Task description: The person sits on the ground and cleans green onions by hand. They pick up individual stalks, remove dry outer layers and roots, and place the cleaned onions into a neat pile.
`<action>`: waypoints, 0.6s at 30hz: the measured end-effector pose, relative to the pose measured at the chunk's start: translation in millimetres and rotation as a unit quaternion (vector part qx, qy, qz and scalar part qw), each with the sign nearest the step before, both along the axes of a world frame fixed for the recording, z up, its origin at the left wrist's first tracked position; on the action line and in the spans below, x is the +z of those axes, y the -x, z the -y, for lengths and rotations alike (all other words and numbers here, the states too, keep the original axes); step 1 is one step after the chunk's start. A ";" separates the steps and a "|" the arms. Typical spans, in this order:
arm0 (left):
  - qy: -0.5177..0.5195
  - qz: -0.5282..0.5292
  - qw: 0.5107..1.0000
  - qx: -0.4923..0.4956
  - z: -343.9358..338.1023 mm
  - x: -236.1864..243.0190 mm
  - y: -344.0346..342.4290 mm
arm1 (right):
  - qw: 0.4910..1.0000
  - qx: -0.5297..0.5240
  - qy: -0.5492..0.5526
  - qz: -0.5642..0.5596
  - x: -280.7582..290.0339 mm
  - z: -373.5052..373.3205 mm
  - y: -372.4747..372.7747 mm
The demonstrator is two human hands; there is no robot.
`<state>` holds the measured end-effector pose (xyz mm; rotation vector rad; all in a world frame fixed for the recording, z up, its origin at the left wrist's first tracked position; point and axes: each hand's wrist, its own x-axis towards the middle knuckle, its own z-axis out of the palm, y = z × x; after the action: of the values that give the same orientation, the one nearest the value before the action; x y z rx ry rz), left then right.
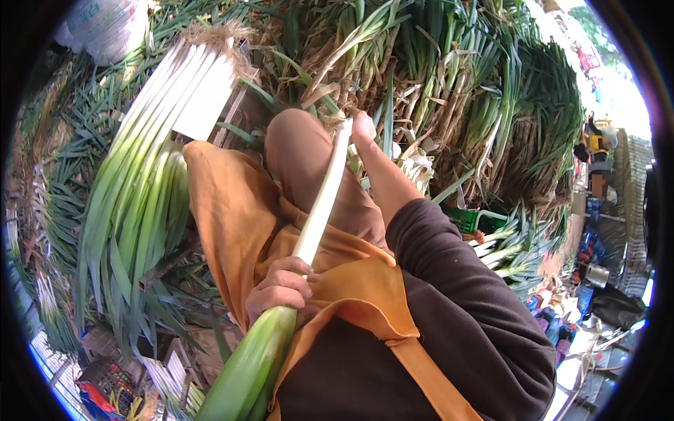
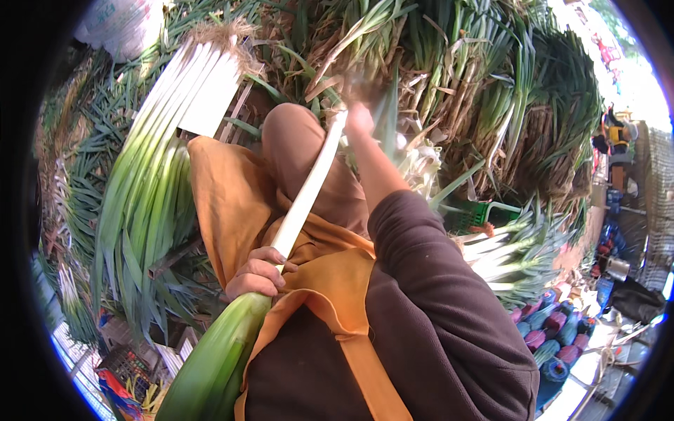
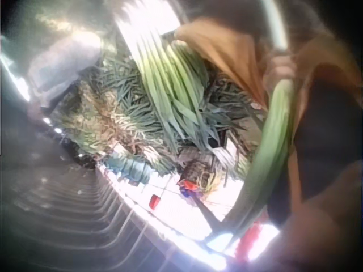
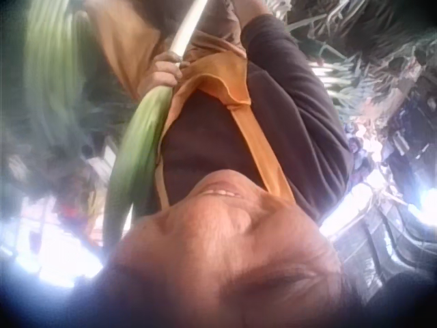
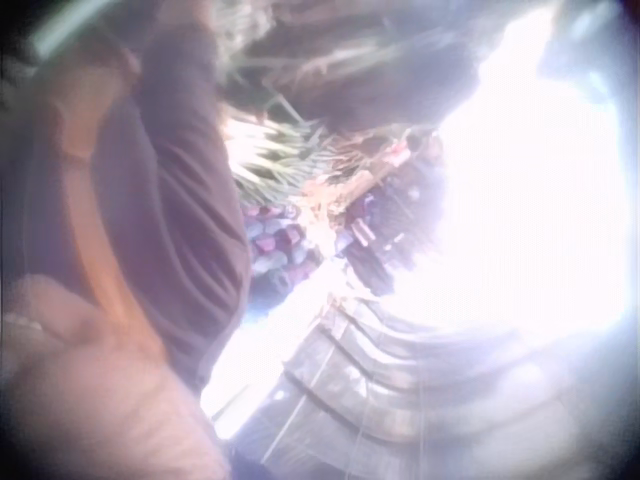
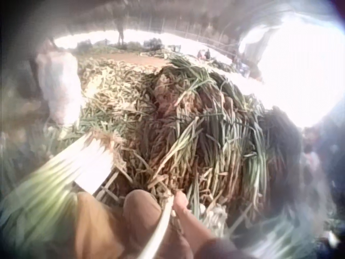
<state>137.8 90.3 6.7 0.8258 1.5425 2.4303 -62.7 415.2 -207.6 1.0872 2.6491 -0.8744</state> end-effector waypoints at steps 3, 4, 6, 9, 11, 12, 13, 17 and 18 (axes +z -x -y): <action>0.023 0.023 0.999 0.027 1.4 0.0 6.1 | 0.999 0.030 0.006 -0.013 -31.7 -28.5 24.5; 0.010 0.033 0.999 0.020 1.4 -1.2 8.8 | 0.997 0.067 -0.049 -0.008 -41.9 -38.9 31.2; -0.024 0.060 0.998 0.006 1.1 -5.3 15.5 | 0.995 0.085 -0.024 -0.050 -54.3 -58.2 40.4; -0.042 0.011 0.999 0.015 3.1 -9.9 23.0 | 0.994 0.098 -0.048 0.011 -50.2 -79.4 49.9; -0.055 -0.012 0.998 0.025 3.7 -10.4 22.8 | 0.996 0.085 0.012 0.019 -38.1 -87.7 50.6; -0.061 -0.017 0.998 0.025 3.0 -10.4 22.6 | 0.994 0.083 0.072 -0.011 -32.4 -91.3 52.2; -0.067 -0.019 0.997 0.024 1.1 -10.2 20.7 | 0.993 0.116 0.004 0.020 -29.8 -93.1 51.7; -0.070 -0.019 0.997 0.015 -11.2 -5.9 17.1 | 0.997 0.059 0.033 0.022 -39.0 -111.6 44.4; -0.069 -0.018 0.997 0.011 -13.6 -5.2 18.0 | 0.996 0.090 -0.015 0.005 -43.6 -125.0 43.1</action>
<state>119.8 104.0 1.6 0.8846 1.4152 2.5763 -105.8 540.1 -251.2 0.8386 2.7070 -0.7940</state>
